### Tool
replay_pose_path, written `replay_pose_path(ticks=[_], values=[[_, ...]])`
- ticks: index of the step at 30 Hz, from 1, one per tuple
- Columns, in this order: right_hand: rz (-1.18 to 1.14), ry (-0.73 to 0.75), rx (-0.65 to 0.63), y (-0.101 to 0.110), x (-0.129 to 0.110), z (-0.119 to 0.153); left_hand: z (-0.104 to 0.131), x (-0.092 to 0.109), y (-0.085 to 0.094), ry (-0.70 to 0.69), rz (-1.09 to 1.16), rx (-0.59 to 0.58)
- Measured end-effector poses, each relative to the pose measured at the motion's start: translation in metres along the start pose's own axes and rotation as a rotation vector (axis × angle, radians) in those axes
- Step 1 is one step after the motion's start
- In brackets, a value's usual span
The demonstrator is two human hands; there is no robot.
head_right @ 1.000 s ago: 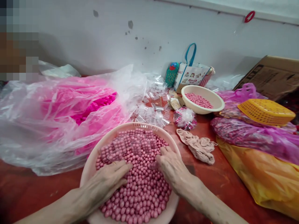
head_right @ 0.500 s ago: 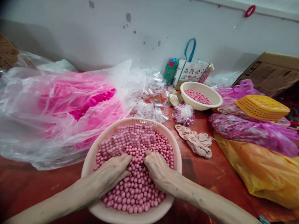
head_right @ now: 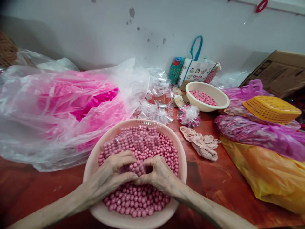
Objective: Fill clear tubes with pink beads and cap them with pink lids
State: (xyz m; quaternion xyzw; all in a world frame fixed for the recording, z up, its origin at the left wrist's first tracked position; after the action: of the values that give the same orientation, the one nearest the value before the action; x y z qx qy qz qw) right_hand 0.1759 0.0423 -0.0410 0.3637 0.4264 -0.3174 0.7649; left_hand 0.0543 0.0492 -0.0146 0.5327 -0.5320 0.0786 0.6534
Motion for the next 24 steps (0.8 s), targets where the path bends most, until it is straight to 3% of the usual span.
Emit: replay_pose_path(ticks=[3,7,9,14,20,24], values=[[-0.04,0.008,-0.002,-0.004,-0.005,0.006,-0.01,0.006,-0.003,0.081,0.045,-0.026],[0.033,0.073,0.205,0.022,-0.016,0.018,-0.013,0.001,-0.001,0.178,0.033,-0.037],[0.059,0.168,0.239,0.03,-0.027,0.022,-0.012,-0.001,-0.003,0.18,0.028,-0.074],[0.167,0.362,0.07,0.02,-0.041,0.021,-0.01,0.002,-0.018,0.117,0.099,-0.219],[0.315,0.275,-0.053,0.016,-0.026,0.016,-0.008,0.003,-0.019,0.095,0.019,-0.24],[0.311,0.195,-0.036,0.028,-0.019,0.013,-0.005,0.002,-0.016,0.114,0.018,-0.235]])
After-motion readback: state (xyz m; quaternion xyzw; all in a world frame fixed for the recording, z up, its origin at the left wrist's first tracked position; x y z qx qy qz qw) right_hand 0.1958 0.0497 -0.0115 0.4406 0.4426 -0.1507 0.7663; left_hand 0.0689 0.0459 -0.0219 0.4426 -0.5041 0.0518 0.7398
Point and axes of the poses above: each hand's wrist, its own z-axis away from the middle knuckle, its own y-axis out of the back of the hand, x = y × z, the point moved 8 cm from there along -z, towards the middle knuckle, and after that the axes turned 8 degrees about -y, right-handed, at the moved point
